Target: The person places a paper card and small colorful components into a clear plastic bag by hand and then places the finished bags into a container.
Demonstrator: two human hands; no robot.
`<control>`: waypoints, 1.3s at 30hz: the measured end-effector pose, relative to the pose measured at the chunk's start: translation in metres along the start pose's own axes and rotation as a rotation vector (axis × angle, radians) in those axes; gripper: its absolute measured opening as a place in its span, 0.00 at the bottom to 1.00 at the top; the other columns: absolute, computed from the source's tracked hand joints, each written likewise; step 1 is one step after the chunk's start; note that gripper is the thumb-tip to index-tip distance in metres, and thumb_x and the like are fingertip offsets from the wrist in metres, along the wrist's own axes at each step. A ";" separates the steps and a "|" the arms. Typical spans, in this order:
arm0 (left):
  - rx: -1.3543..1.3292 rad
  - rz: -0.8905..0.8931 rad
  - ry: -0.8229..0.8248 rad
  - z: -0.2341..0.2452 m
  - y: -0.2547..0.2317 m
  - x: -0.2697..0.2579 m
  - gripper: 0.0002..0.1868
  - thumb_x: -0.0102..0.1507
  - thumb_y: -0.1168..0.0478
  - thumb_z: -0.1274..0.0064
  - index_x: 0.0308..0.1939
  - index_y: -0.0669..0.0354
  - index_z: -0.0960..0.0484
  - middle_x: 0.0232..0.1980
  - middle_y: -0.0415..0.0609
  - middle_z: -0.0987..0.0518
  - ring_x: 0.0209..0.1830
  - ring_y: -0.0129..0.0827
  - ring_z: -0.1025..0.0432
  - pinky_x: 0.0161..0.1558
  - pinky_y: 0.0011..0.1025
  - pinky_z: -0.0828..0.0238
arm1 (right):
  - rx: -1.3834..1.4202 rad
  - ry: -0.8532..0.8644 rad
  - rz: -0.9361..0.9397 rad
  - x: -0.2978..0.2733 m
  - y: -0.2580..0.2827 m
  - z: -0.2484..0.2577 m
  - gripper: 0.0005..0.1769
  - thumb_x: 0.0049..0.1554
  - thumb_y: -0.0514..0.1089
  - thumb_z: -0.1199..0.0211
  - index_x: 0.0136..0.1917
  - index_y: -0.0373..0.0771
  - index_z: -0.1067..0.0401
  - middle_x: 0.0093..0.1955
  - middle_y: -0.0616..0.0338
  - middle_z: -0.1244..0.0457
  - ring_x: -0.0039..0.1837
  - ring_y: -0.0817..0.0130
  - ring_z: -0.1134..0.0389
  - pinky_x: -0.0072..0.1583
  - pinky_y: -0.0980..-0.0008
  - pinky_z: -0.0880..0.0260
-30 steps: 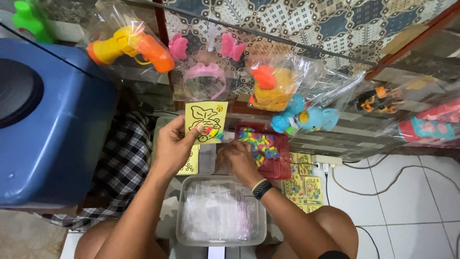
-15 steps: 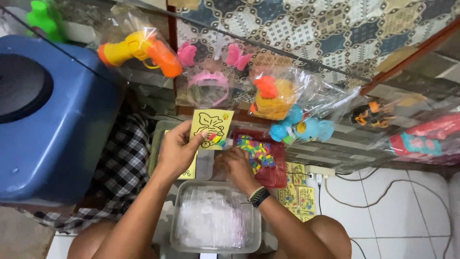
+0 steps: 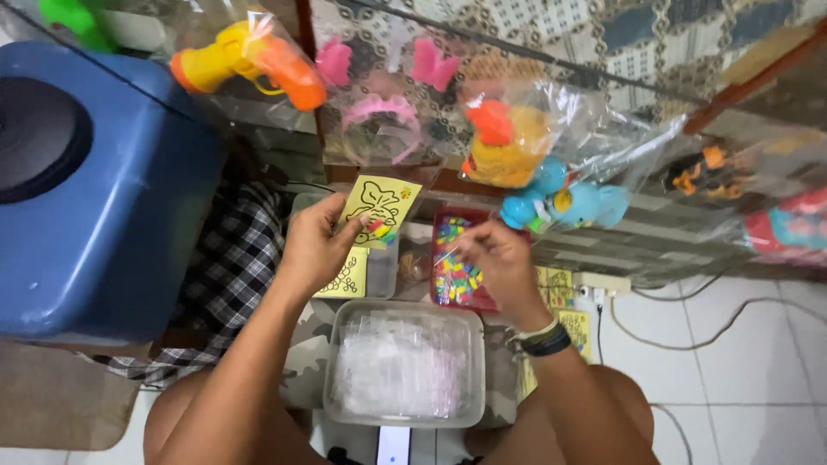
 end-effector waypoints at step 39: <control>0.179 -0.157 0.284 -0.047 0.002 -0.018 0.13 0.61 0.65 0.41 0.49 0.50 0.14 0.36 0.53 0.13 0.41 0.56 0.20 0.43 0.47 0.24 | -0.095 -0.075 0.415 0.008 0.038 0.018 0.06 0.65 0.41 0.38 0.47 0.38 0.24 0.45 0.59 0.31 0.63 0.61 0.38 0.71 0.58 0.45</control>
Point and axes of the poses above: each hand's wrist, its own x-axis towards the middle knuckle, its own z-axis out of the back of the hand, y = z × x, the point moved 3 cm from there along x, towards the middle knuckle
